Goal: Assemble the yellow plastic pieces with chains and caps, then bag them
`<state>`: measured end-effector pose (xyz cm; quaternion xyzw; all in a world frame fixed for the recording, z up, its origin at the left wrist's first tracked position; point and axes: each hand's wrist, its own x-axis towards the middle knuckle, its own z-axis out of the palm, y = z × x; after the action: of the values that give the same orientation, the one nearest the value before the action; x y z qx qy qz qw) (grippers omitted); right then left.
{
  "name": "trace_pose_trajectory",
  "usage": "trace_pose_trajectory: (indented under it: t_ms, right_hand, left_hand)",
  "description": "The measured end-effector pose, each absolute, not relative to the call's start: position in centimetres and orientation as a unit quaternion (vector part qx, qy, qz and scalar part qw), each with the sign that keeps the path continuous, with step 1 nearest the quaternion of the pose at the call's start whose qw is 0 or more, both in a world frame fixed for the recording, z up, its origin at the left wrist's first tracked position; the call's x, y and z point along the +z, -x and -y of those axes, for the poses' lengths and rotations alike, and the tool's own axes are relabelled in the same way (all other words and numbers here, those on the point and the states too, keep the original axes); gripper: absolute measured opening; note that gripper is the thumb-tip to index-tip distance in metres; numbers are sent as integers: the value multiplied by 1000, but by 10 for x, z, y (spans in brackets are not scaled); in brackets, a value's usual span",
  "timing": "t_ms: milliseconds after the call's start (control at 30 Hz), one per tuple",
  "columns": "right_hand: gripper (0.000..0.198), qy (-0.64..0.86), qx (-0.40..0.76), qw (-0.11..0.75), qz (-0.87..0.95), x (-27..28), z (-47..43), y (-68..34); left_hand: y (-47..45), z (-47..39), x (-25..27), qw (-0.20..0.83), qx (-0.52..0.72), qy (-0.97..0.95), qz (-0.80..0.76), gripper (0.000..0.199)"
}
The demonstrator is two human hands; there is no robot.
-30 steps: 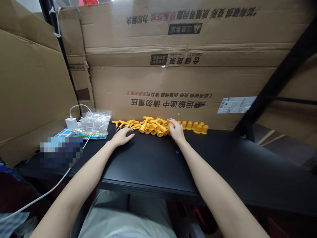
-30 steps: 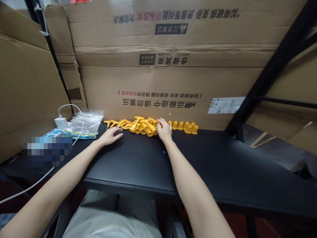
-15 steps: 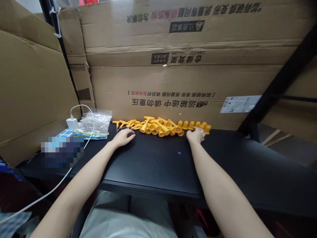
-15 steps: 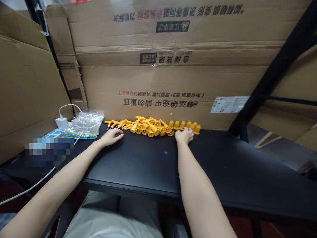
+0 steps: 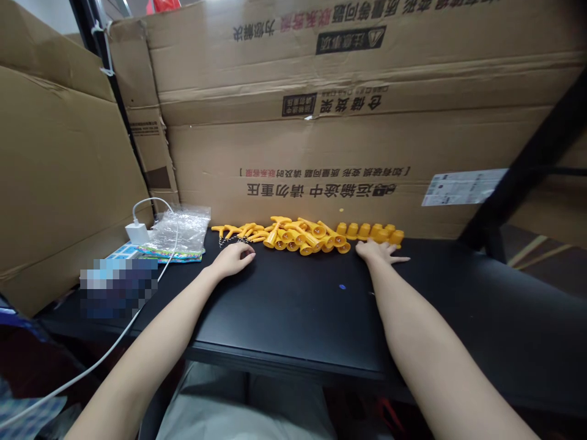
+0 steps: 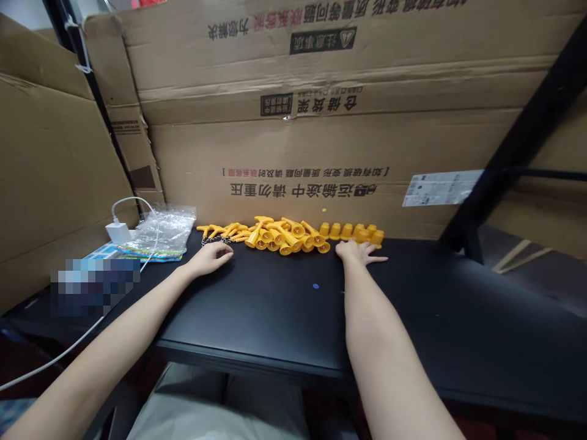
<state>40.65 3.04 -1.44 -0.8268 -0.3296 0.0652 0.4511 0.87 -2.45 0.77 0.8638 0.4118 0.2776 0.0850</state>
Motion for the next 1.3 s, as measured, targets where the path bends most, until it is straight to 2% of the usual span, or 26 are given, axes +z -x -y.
trace_pose_trajectory:
  t_ms: [167, 367, 433, 533, 667, 867, 1067, 1200, 1300]
  right_hand:
    - [14, 796, 31, 508, 329, -22, -32, -410]
    - [33, 716, -160, 522, 436, -21, -24, -399]
    - [37, 680, -206, 530, 463, -17, -23, -393]
    - [42, 659, -246, 523, 481, -10, -24, -385]
    - [46, 649, -270, 510, 495, -1, -26, -374]
    - [44, 624, -258, 513, 530, 13, -18, -346]
    - [37, 565, -200, 550, 582, 32, 11, -296]
    - [25, 517, -121, 591, 607, 39, 28, -269]
    - [18, 493, -20, 612, 617, 37, 32, -258]
  left_hand:
    - [-9, 22, 6, 87, 280, -862, -414, 22]
    - [2, 8, -1, 30, 305, -821, -481, 23]
    - [9, 2, -4, 6, 315, -775, -548, 33]
    - [21, -6, -9, 5, 271, -725, -633, 52]
    - [29, -11, -10, 38, 181, -714, -675, 48]
    - [29, -7, -4, 0, 156, -713, -684, 48]
    - [27, -4, -3, -21, 200, -723, -660, 28]
    - [24, -5, -5, 8, 215, -708, -672, 19]
    - [23, -6, -7, 32, 215, -699, -681, 26]
